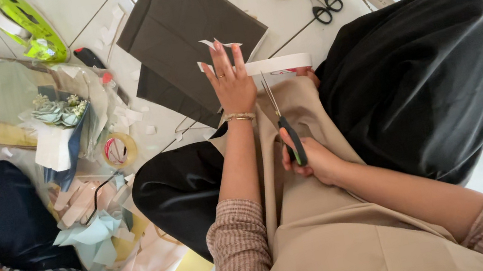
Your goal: The person cuts strips of white tape using scissors and applies them to the edges of a cardboard panel.
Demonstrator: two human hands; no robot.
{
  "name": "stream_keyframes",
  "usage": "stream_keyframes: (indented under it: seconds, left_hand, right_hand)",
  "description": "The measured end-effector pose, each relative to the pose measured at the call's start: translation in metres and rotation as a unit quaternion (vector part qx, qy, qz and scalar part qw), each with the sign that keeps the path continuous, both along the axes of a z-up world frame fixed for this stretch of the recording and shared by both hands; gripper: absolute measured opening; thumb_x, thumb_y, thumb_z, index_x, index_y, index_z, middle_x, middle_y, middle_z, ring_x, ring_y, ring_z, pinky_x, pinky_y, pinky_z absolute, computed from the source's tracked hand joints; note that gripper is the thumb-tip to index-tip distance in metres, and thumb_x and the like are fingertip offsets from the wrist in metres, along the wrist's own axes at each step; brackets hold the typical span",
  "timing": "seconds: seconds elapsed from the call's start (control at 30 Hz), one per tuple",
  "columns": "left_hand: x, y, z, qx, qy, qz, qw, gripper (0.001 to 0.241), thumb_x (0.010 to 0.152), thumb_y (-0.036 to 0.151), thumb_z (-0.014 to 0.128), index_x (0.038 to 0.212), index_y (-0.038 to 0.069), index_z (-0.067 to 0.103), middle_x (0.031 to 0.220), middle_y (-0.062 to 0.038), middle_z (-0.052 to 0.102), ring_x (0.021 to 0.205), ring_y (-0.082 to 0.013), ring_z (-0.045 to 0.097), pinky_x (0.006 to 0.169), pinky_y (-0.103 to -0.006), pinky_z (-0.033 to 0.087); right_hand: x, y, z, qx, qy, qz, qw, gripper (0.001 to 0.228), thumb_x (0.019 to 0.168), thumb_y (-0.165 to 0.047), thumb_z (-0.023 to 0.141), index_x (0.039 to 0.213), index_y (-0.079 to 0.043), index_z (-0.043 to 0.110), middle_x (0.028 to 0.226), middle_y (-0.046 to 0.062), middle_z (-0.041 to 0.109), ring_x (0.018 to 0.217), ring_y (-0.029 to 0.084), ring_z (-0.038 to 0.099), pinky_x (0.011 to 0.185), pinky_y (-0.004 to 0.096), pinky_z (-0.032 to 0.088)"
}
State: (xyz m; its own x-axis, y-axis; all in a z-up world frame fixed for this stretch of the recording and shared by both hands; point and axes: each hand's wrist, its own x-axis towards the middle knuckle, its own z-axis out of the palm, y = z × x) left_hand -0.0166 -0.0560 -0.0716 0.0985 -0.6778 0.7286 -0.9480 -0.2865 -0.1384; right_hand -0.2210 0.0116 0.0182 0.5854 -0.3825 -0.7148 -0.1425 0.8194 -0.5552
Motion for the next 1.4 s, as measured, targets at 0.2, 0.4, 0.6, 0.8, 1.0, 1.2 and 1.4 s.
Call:
stream_keyframes:
  seconds: [0.2,0.4,0.6,0.8,1.0,1.2,1.4]
  left_hand:
    - [0.006,0.007,0.01,-0.009,-0.005,0.014,1.0,0.055,0.088,-0.001,0.028,0.142,0.009,0.029,0.143,-0.026,0.031,0.13,-0.0387,0.038,0.101,-0.0615,0.031]
    - [0.006,0.012,0.016,-0.035,-0.014,0.009,0.999,0.053,0.089,-0.001,0.028,0.141,0.009,0.03,0.141,-0.026,0.034,0.127,-0.0388,0.042,0.098,-0.0646,0.031]
    - [0.007,0.011,0.015,-0.051,-0.028,0.02,0.998,0.051,0.09,0.0,0.029,0.14,0.009,0.031,0.14,-0.026,0.036,0.125,-0.0384,0.044,0.097,-0.0669,0.031]
    - [0.005,0.015,0.019,-0.04,-0.016,0.025,0.999,0.05,0.092,0.003,0.028,0.142,0.01,0.028,0.142,-0.024,0.034,0.128,-0.0366,0.042,0.098,-0.0671,0.029]
    - [0.008,0.014,0.021,-0.045,-0.031,0.036,0.998,0.05,0.091,0.001,0.026,0.14,0.01,0.032,0.141,-0.025,0.035,0.125,-0.0376,0.044,0.098,-0.0681,0.027]
    - [0.017,0.025,0.028,-0.046,-0.017,0.079,0.996,0.052,0.091,0.0,0.025,0.141,0.01,0.03,0.142,-0.024,0.033,0.128,-0.0353,0.041,0.099,-0.0686,0.025]
    - [0.055,0.061,0.051,-0.046,0.003,0.177,0.983,0.043,0.092,0.007,0.028,0.133,0.006,0.041,0.141,-0.026,0.035,0.13,-0.0359,0.04,0.1,-0.066,0.024]
  right_hand:
    - [0.019,-0.011,-0.008,-0.033,0.004,-0.021,0.999,0.062,0.09,-0.056,0.054,0.06,-0.002,0.056,0.05,0.014,0.053,0.03,0.011,0.038,0.026,0.015,0.021]
    - [0.033,-0.016,-0.01,-0.047,0.02,-0.007,0.999,0.062,0.088,-0.059,0.055,0.059,-0.004,0.056,0.048,0.012,0.051,0.031,0.01,0.038,0.028,0.015,0.02]
    - [0.042,-0.018,-0.003,-0.061,0.028,-0.005,0.998,0.062,0.087,-0.06,0.055,0.058,-0.005,0.056,0.047,0.01,0.052,0.031,0.01,0.038,0.03,0.016,0.02]
    - [0.044,-0.016,-0.003,-0.06,0.029,-0.016,0.998,0.059,0.089,-0.057,0.054,0.058,-0.007,0.054,0.045,0.008,0.05,0.03,0.01,0.035,0.031,0.016,0.019]
    - [0.045,-0.015,-0.01,-0.08,0.026,-0.01,0.996,0.059,0.088,-0.054,0.06,0.054,-0.006,0.054,0.04,0.009,0.049,0.025,0.012,0.034,0.027,0.018,0.02]
    - [0.047,-0.011,-0.017,-0.098,0.039,0.006,0.994,0.058,0.089,-0.055,0.057,0.057,-0.006,0.055,0.041,0.01,0.049,0.029,0.013,0.038,0.03,0.017,0.023]
    - [0.043,-0.043,0.004,-0.15,0.028,0.024,0.988,0.061,0.091,-0.061,0.046,0.071,-0.005,0.058,0.056,0.011,0.056,0.039,0.012,0.046,0.031,0.017,0.027]
